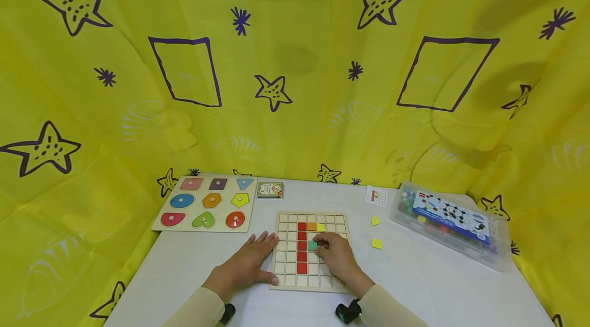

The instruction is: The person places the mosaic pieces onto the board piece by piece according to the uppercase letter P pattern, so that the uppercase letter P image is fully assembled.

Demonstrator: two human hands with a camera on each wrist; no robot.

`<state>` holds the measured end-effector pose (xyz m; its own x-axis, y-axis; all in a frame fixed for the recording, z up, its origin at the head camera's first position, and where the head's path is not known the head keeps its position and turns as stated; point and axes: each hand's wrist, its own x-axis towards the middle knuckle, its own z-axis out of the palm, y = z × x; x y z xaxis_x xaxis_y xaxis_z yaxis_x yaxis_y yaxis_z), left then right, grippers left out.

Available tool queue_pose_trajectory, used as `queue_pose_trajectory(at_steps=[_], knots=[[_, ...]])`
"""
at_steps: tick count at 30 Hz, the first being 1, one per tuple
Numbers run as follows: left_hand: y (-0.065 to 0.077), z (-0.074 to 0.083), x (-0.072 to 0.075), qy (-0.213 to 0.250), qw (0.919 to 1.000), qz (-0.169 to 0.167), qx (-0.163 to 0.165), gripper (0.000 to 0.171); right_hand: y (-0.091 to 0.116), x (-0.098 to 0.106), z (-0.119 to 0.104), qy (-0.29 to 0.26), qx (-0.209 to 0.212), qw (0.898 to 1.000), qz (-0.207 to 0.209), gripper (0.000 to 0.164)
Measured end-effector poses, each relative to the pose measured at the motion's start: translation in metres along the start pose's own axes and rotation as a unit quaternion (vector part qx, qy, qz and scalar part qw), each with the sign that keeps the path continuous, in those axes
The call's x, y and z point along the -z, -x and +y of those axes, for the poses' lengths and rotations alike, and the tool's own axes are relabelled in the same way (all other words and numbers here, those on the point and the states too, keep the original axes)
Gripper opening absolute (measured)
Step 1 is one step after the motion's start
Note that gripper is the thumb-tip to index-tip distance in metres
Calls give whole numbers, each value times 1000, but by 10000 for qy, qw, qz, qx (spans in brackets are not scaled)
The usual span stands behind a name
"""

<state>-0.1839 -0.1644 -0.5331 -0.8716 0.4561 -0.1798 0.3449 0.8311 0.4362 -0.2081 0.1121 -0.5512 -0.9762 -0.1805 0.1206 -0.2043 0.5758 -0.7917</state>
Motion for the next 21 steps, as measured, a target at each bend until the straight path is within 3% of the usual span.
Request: queue_pose_trajectory(at_steps=[11,21], knots=[[-1,-1,-1,-15,10000,10,10,113,1,0,-2,82,108,9999,47,20],[1,-1,0,-21,9999,48,-161,112,2,0,-3,-107,-163,9998,51,24]])
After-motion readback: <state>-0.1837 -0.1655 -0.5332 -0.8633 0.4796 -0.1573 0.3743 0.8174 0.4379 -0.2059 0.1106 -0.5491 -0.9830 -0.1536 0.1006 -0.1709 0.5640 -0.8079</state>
